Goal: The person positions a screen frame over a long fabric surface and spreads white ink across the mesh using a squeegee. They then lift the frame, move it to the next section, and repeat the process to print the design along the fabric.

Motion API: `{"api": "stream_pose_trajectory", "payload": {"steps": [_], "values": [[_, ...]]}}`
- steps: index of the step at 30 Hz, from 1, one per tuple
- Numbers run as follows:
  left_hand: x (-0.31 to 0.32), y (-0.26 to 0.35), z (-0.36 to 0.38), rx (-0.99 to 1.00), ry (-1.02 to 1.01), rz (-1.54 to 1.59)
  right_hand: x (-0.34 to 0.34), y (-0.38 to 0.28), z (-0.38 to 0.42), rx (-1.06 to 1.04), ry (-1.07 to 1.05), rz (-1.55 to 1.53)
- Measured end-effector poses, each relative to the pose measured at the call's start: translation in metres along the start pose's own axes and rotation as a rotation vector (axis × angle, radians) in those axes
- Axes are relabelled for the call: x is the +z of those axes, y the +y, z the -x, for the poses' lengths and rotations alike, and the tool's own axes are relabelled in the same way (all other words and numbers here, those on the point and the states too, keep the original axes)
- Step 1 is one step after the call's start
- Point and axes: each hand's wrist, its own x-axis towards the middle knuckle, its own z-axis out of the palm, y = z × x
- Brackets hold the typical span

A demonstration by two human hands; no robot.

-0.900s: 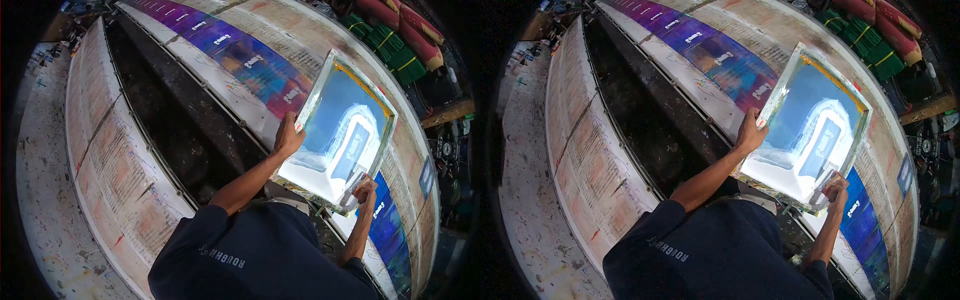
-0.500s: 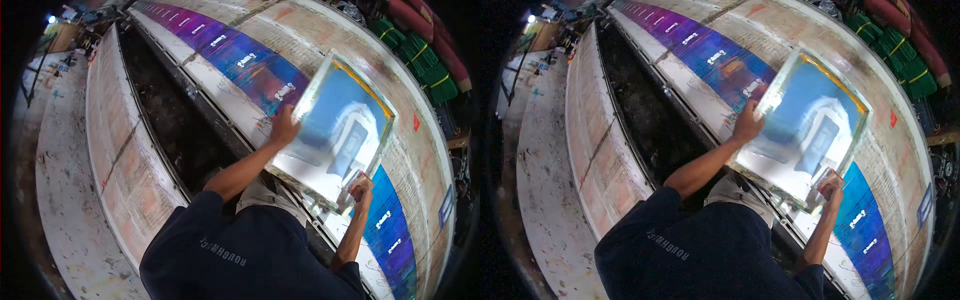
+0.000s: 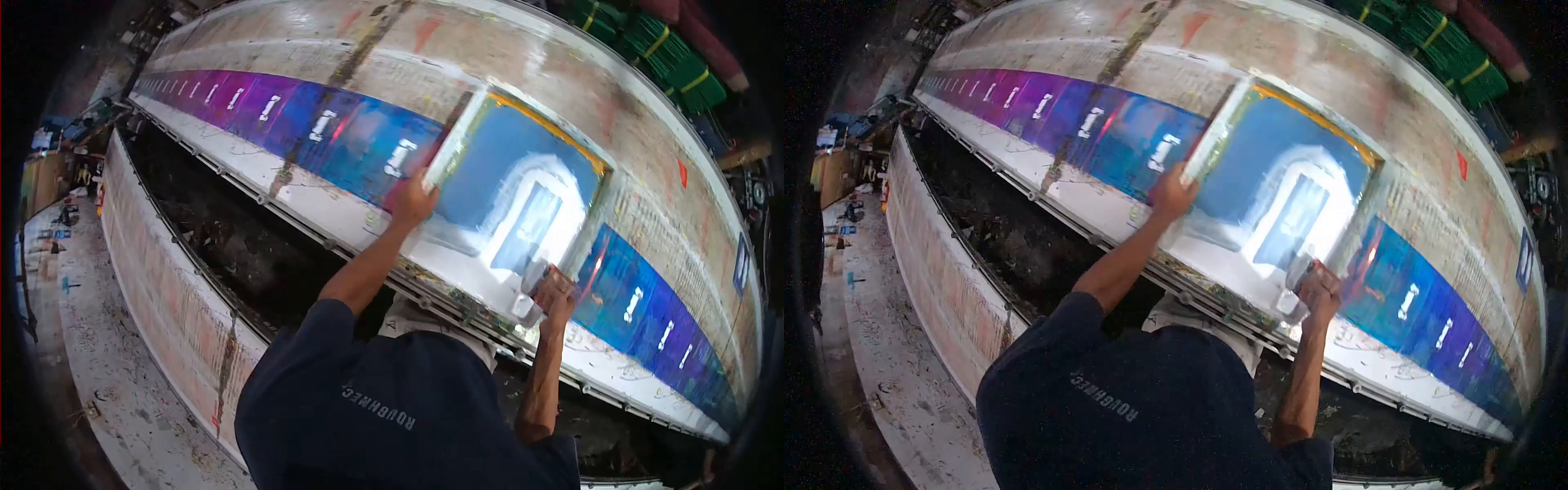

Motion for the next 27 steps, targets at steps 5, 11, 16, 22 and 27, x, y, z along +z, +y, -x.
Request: {"api": "stream_pose_trajectory", "payload": {"steps": [5,11,16,22,27], "values": [[-0.019,-0.062,0.008,-0.036,-0.078,-0.027,0.053,0.03,0.027,-0.014,0.129,0.002],[-0.061,-0.075,-0.003,-0.036,-0.072,-0.043,0.094,0.041,0.071,-0.147,0.218,-0.111],[-0.07,-0.096,0.001,-0.016,-0.11,-0.14,0.094,0.077,0.065,-0.099,0.374,-0.025],[-0.065,-0.095,-0.007,0.088,-0.045,-0.414,0.045,0.138,0.024,-0.034,0.301,0.027],[-0.067,-0.096,-0.007,0.096,-0.113,-0.417,0.105,0.086,0.056,-0.178,0.344,0.051]]}}
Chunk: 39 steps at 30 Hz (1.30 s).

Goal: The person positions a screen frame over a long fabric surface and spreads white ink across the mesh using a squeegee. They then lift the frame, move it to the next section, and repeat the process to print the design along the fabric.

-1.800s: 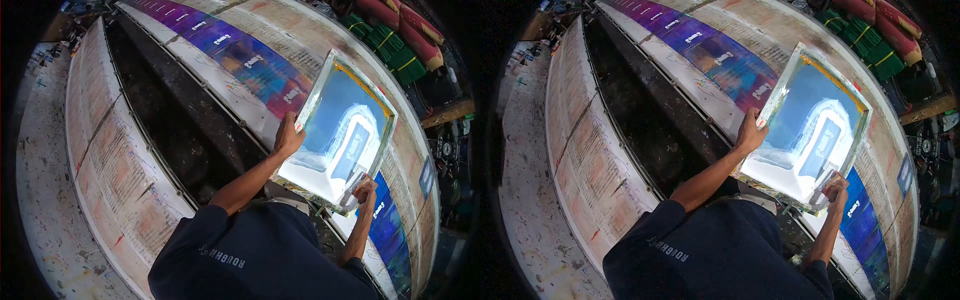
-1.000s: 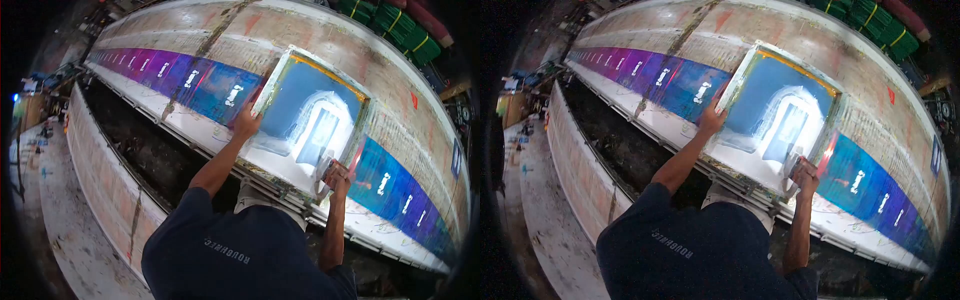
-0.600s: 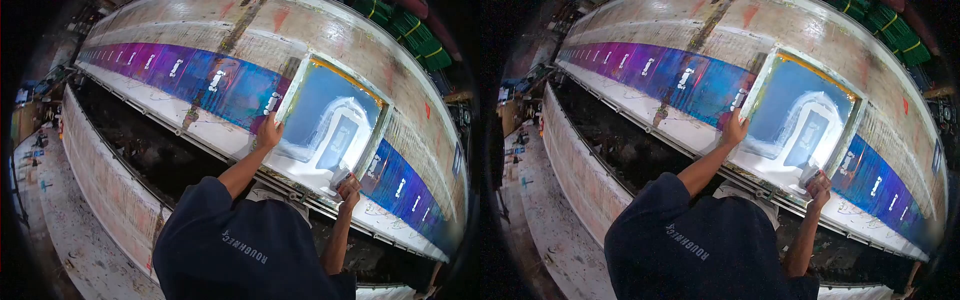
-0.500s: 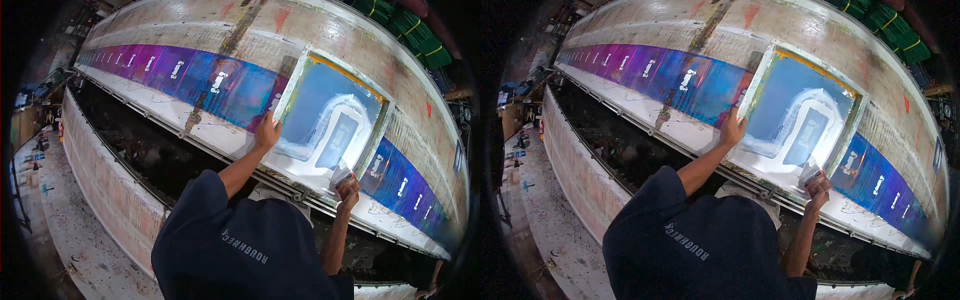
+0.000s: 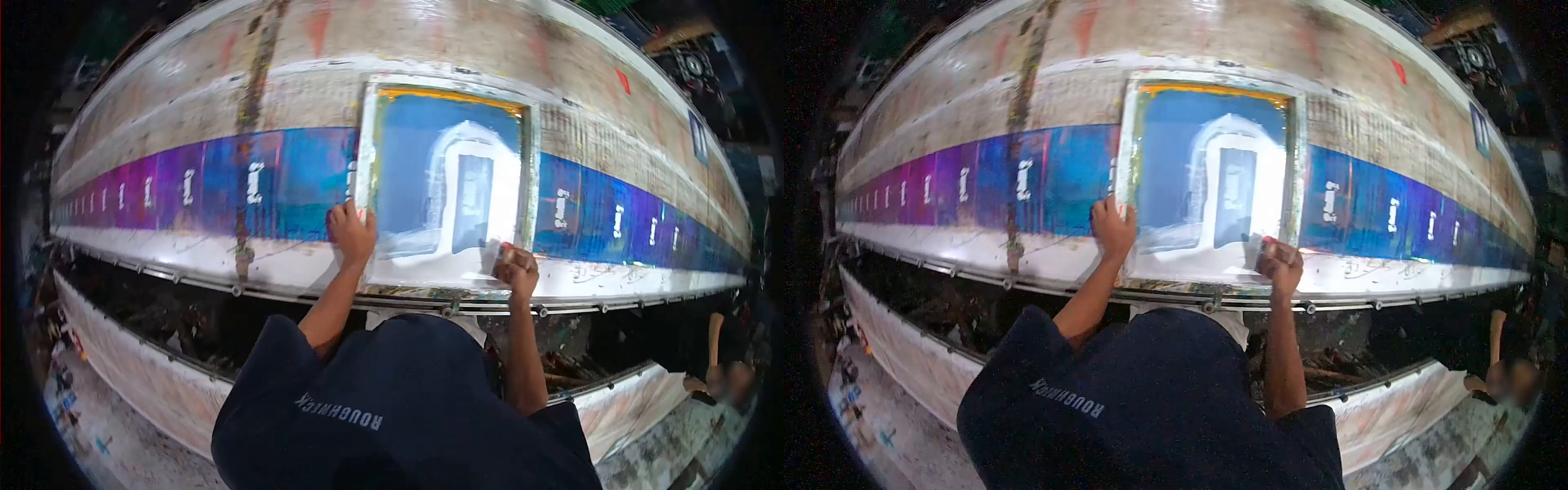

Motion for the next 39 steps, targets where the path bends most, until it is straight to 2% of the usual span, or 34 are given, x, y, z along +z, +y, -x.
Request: {"api": "stream_pose_trajectory", "payload": {"steps": [1,2,3,5,7,9,10,11,13,17,21,22,23,25,26,27,28,29,30,32,33,35,36,37,38,39], "values": [[0.004,0.0,0.002,0.008,-0.019,0.019,0.006,-0.003,0.005,-0.129,-0.07,0.117],[0.004,0.001,0.002,-0.014,-0.026,0.016,0.013,-0.006,0.026,-0.179,0.049,0.295],[0.005,0.004,0.004,-0.042,-0.034,0.01,0.036,-0.031,0.036,-0.642,0.168,0.917],[0.002,0.01,0.0,-0.097,-0.122,-0.004,0.058,-0.052,0.02,-0.68,-0.379,1.197],[0.003,0.007,0.0,-0.1,-0.146,-0.004,0.104,-0.084,-0.035,-0.624,-0.58,1.254],[-0.001,0.008,-0.005,-0.083,-0.159,-0.003,0.149,-0.114,-0.1,-0.774,-0.599,1.219],[-0.002,0.008,-0.004,-0.071,-0.162,-0.006,0.168,-0.122,-0.131,-0.835,-0.578,1.339],[0.0,0.006,-0.001,-0.077,-0.171,-0.01,0.182,-0.126,-0.145,-0.895,-0.495,1.201],[0.005,0.004,0.0,-0.076,-0.138,0.016,0.181,-0.094,-0.139,-0.836,-0.364,1.052],[0.001,0.009,-0.001,-0.062,-0.116,-0.006,0.118,-0.042,-0.033,-0.767,-0.328,1.222],[0.004,0.007,-0.002,-0.089,-0.059,-0.015,0.059,-0.021,0.054,-0.794,-0.401,1.109],[0.003,0.005,-0.003,-0.074,-0.027,-0.034,0.053,-0.019,0.058,-0.718,-0.45,1.092],[0.001,0.003,-0.004,-0.06,-0.017,-0.037,0.047,-0.018,0.051,-0.724,-0.439,1.079],[0.0,0.003,-0.008,-0.198,-0.114,0.08,0.04,-0.031,0.023,-0.591,-0.63,1.108],[-0.003,0.005,-0.01,-0.18,-0.106,0.086,0.038,-0.057,0.023,-0.698,-0.451,1.035],[-0.009,0.006,-0.008,-0.145,-0.086,0.232,0.028,-0.044,0.011,-0.8,-0.174,1.052],[-0.013,0.007,-0.009,-0.106,-0.067,0.38,0.016,-0.049,0.002,-0.485,-0.261,0.715],[-0.018,0.011,-0.011,-0.083,-0.062,0.388,0.003,-0.054,-0.006,-0.179,-0.334,0.368],[-0.022,0.013,-0.01,-0.086,-0.053,0.435,-0.01,-0.052,-0.01,-0.189,-0.314,0.36],[-0.019,0.026,-0.006,-0.097,-0.032,0.461,-0.041,-0.029,-0.023,0.336,-0.005,-0.037],[-0.009,0.039,-0.008,-0.077,-0.032,0.472,-0.058,-0.02,-0.035,0.322,0.008,-0.049],[0.011,0.067,-0.011,-0.201,-0.038,0.469,-0.081,-0.01,-0.066,0.147,-0.018,-0.012],[0.01,0.101,-0.006,-0.217,-0.062,0.422,-0.085,-0.06,-0.057,0.079,-0.026,-0.008],[0.03,0.119,-0.006,-0.132,-0.065,0.427,-0.102,-0.082,-0.069,0.06,-0.092,-0.072],[0.039,0.154,-0.003,-0.161,-0.096,0.422,-0.119,-0.085,-0.098,0.084,-0.006,0.033],[0.049,0.189,0.003,-0.193,-0.129,0.42,-0.14,-0.094,-0.121,0.103,-0.019,-0.038]]}}
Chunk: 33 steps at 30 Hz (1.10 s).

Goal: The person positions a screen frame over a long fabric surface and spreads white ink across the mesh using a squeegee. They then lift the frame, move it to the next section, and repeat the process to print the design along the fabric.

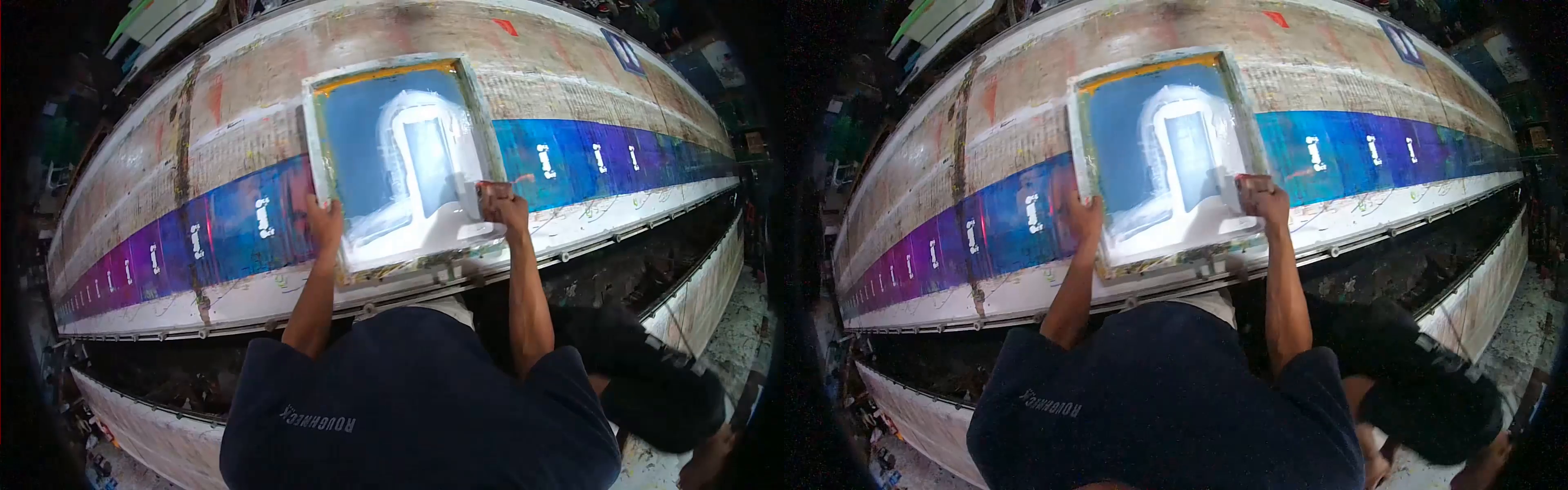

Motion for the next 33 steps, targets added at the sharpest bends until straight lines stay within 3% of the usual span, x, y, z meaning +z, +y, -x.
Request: {"api": "stream_pose_trajectory", "payload": {"steps": [4,6,8,10,12,13,14,15,18,20,23,24,26,29,30,31,32,33], "values": [[0.104,0.006,0.027,0.105,0.046,0.07,-0.082,-0.006,-0.078,0.009,0.084,0.148],[0.113,0.012,0.054,0.038,0.041,-0.039,-0.113,0.002,-0.088,0.117,0.075,0.327],[0.107,0.021,0.069,-0.041,0.015,-0.007,-0.128,0.031,-0.083,0.09,0.14,0.256],[0.109,0.005,0.073,0.009,0.036,-0.063,-0.136,0.066,-0.076,0.115,0.22,0.337],[0.109,-0.006,0.071,0.055,0.053,-0.124,-0.115,0.025,-0.031,-0.082,0.114,0.119],[0.107,-0.009,0.072,0.107,0.062,-0.185,-0.113,0.049,-0.04,-0.166,0.19,0.201],[0.104,-0.014,0.074,0.155,0.069,-0.244,-0.132,0.067,-0.041,-0.04,0.09,0.228],[0.107,-0.038,0.073,0.174,0.045,-0.308,-0.128,0.052,-0.029,-0.007,0.127,0.216],[0.1,-0.011,0.076,0.245,0.063,-0.296,-0.118,0.044,-0.021,0.035,0.153,0.153],[0.098,0.0,0.075,0.171,0.037,-0.335,-0.119,0.055,-0.026,0.037,0.146,0.122],[0.1,0.02,0.075,0.039,0.012,-0.377,-0.124,0.087,-0.031,-0.215,0.225,0.523],[0.099,0.022,0.075,0.017,0.006,-0.388,-0.098,0.035,-0.015,-0.243,0.111,0.838],[0.098,0.017,0.076,-0.005,0.002,-0.393,-0.065,0.023,-0.021,-0.481,0.093,1.071],[0.099,0.017,0.071,0.017,-0.028,-0.387,0.005,-0.043,-0.096,-0.695,-0.4,1.039],[0.099,0.016,0.071,0.035,-0.025,-0.372,0.025,-0.049,-0.129,-0.862,-0.401,1.075],[0.101,0.013,0.072,0.034,-0.021,-0.361,0.052,-0.076,-0.153,-0.832,-0.458,1.133],[0.102,0.01,0.072,0.031,-0.024,-0.363,0.069,-0.08,-0.176,-0.984,-0.408,1.077],[0.102,0.008,0.073,0.05,-0.029,-0.36,0.072,-0.068,-0.179,-0.942,-0.365,1.173]]}}
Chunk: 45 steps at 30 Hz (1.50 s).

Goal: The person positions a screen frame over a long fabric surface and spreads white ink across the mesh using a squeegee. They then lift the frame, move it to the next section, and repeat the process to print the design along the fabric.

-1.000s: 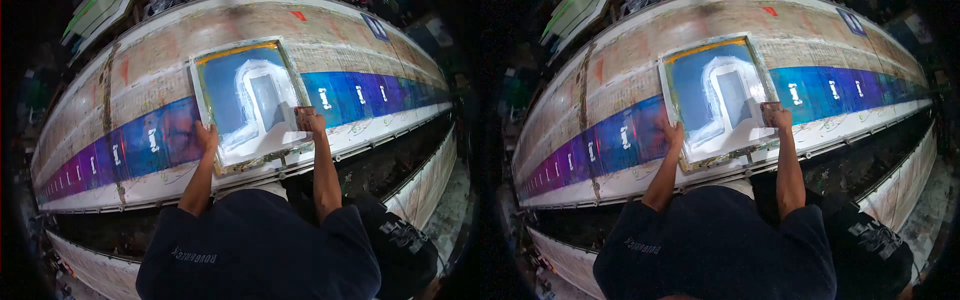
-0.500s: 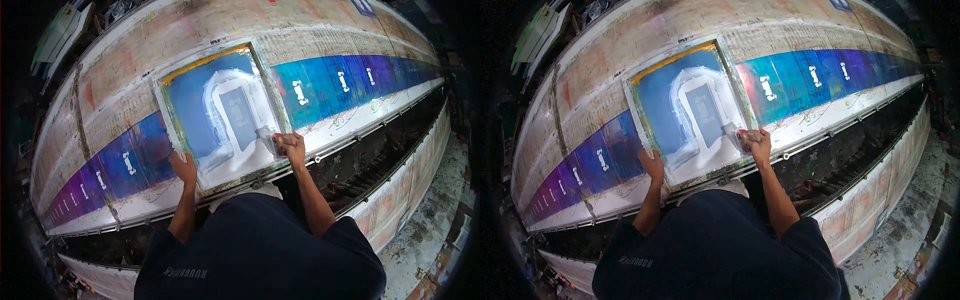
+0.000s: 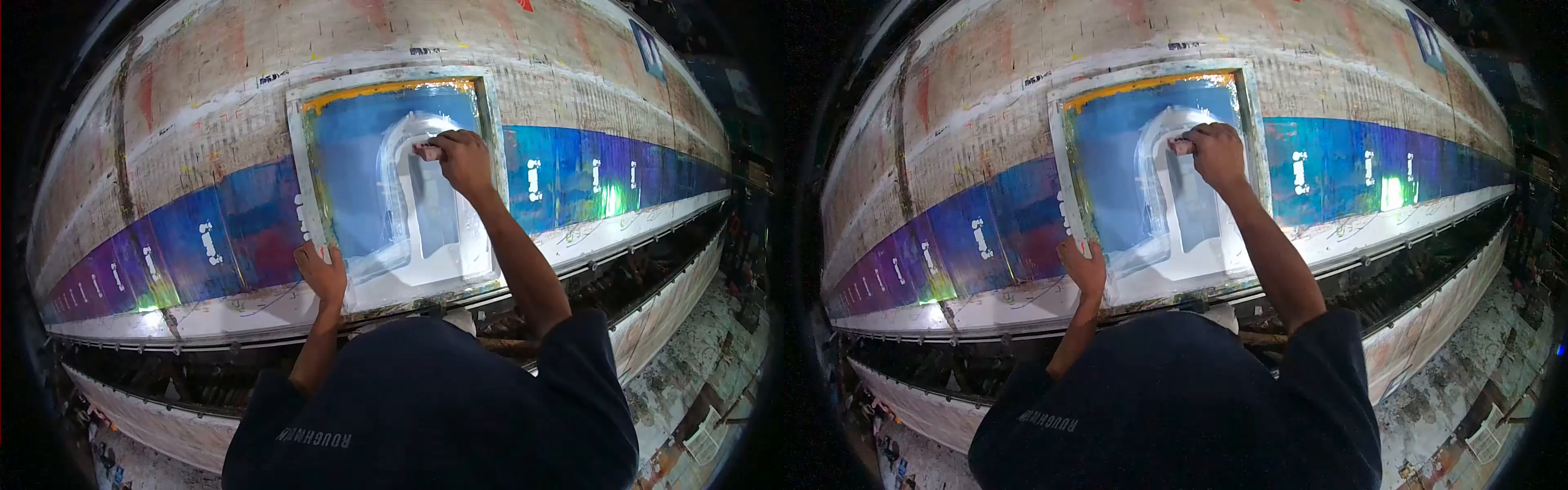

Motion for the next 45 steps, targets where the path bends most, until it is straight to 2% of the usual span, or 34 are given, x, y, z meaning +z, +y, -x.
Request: {"api": "stream_pose_trajectory", "payload": {"steps": [1,3,8,11,13,14,15,17,18,19,21,22,23,25,27,29,30,31,33,34,38,44,45], "values": [[-0.001,-0.002,0.0,0.023,0.003,0.007,0.016,0.002,0.007,0.053,-0.028,0.085],[-0.002,0.001,-0.002,-0.004,-0.002,0.009,0.034,-0.02,0.07,0.121,0.067,0.112],[-0.006,0.014,0.0,-0.035,0.023,0.022,0.021,-0.073,0.225,0.132,0.004,0.057],[-0.001,-0.007,0.0,0.029,0.077,-0.076,0.007,-0.068,0.242,0.139,0.031,-0.065],[-0.002,-0.005,-0.005,0.061,0.123,0.195,-0.012,-0.046,0.227,0.159,-0.28,0.05],[-0.012,0.004,-0.003,0.029,0.081,0.275,-0.016,-0.034,0.224,0.134,-0.086,0.04],[-0.017,0.011,-0.001,0.06,0.085,0.28,-0.03,-0.03,0.217,0.301,0.109,-0.145],[-0.028,0.023,0.001,0.025,0.095,0.41,-0.015,0.019,0.226,0.355,0.121,-0.396],[-0.033,0.028,0.001,0.053,0.085,0.375,-0.019,0.03,0.231,0.357,0.255,-0.513],[-0.033,0.029,0.002,0.075,0.093,0.375,-0.029,0.036,0.235,0.354,0.278,-0.519],[-0.03,0.035,0.004,0.18,0.157,0.436,-0.046,0.047,0.248,1.01,0.121,-1.462],[-0.029,0.047,0.003,0.195,0.155,0.61,-0.054,0.054,0.254,0.874,0.116,-1.506],[-0.028,0.059,0.002,0.211,0.162,0.613,-0.062,0.062,0.257,0.858,0.129,-1.511],[-0.022,0.082,-0.003,0.244,0.318,0.368,-0.094,0.076,0.256,0.867,0.21,-1.484],[-0.016,0.103,0.005,0.231,0.295,0.363,-0.106,0.116,0.266,0.773,0.209,-1.58],[-0.012,0.138,0.015,0.201,0.233,0.359,-0.126,0.157,0.269,0.743,0.196,-1.453],[-0.017,0.177,0.034,0.214,0.255,0.304,-0.152,0.17,0.274,0.695,0.165,-1.531],[-0.009,0.199,0.046,0.226,0.257,0.292,-0.166,0.187,0.278,0.693,0.172,-1.547],[0.013,0.235,0.069,0.141,0.258,0.559,-0.191,0.221,0.289,0.746,0.194,-1.578],[0.017,0.241,0.074,0.133,0.246,0.392,-0.203,0.228,0.294,0.739,0.218,-1.597],[0.057,0.279,0.091,0.138,0.258,0.374,-0.222,0.281,0.313,0.773,0.237,-1.565],[0.125,0.334,0.08,0.189,0.103,0.365,-0.223,0.352,0.33,0.874,0.289,-1.56],[0.142,0.347,0.076,0.188,0.119,0.449,-0.226,0.36,0.332,0.898,0.33,-1.507]]}}
